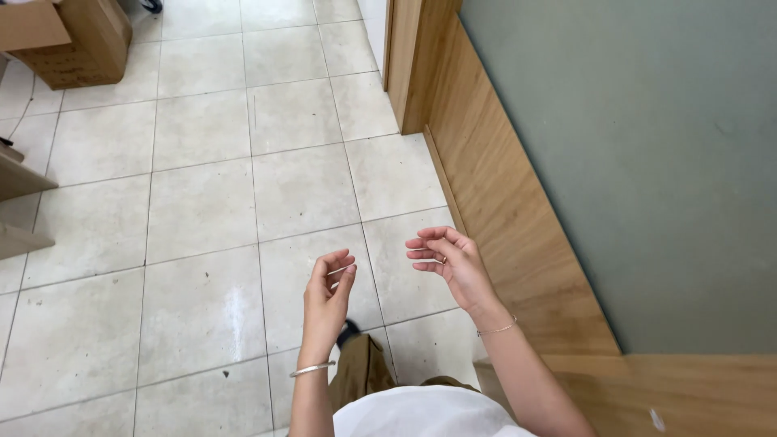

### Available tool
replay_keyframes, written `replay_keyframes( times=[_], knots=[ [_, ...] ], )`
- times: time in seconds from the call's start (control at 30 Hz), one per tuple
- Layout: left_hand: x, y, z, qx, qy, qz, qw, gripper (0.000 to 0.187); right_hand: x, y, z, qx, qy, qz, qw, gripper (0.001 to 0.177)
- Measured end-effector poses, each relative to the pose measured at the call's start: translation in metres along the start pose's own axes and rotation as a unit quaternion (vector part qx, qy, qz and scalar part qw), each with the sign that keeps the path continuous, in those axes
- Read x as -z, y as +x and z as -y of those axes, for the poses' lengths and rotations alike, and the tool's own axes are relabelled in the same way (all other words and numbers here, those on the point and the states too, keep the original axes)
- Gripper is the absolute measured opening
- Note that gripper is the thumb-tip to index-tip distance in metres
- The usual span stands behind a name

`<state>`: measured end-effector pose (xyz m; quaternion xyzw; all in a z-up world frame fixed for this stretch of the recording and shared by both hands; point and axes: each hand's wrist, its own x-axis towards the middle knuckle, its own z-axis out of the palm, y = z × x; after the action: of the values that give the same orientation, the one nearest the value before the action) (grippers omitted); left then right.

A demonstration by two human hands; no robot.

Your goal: Organize various shaped candles by moving them from a display shelf to a wooden workspace table.

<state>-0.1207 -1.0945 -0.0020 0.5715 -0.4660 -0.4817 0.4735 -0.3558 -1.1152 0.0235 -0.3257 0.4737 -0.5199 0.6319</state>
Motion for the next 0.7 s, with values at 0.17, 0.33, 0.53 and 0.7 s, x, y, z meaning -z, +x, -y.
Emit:
replay_keyframes(
  times=[0.17, 0.33, 0.53, 0.7],
  knots=[
    [-0.006, 0.140, -0.022, 0.017, 0.014, 0.031, 0.999, 0.030, -0.012, 0.136, 0.018, 0.002, 0.010, -0.016, 1.000, 0.019],
    [0.000, 0.307, -0.054, -0.029, 0.010, 0.078, 0.996, 0.026, -0.049, 0.276, 0.057, 0.026, 0.021, -0.030, 0.999, 0.018],
    [-0.010, 0.476, -0.101, -0.057, 0.017, 0.127, 0.990, 0.026, -0.083, 0.424, 0.102, 0.039, 0.023, -0.034, 0.998, 0.017],
    [-0.034, 0.603, -0.100, -0.062, -0.016, 0.155, 0.986, 0.026, -0.087, 0.541, 0.128, 0.033, 0.032, -0.053, 0.998, 0.015]
  ],
)
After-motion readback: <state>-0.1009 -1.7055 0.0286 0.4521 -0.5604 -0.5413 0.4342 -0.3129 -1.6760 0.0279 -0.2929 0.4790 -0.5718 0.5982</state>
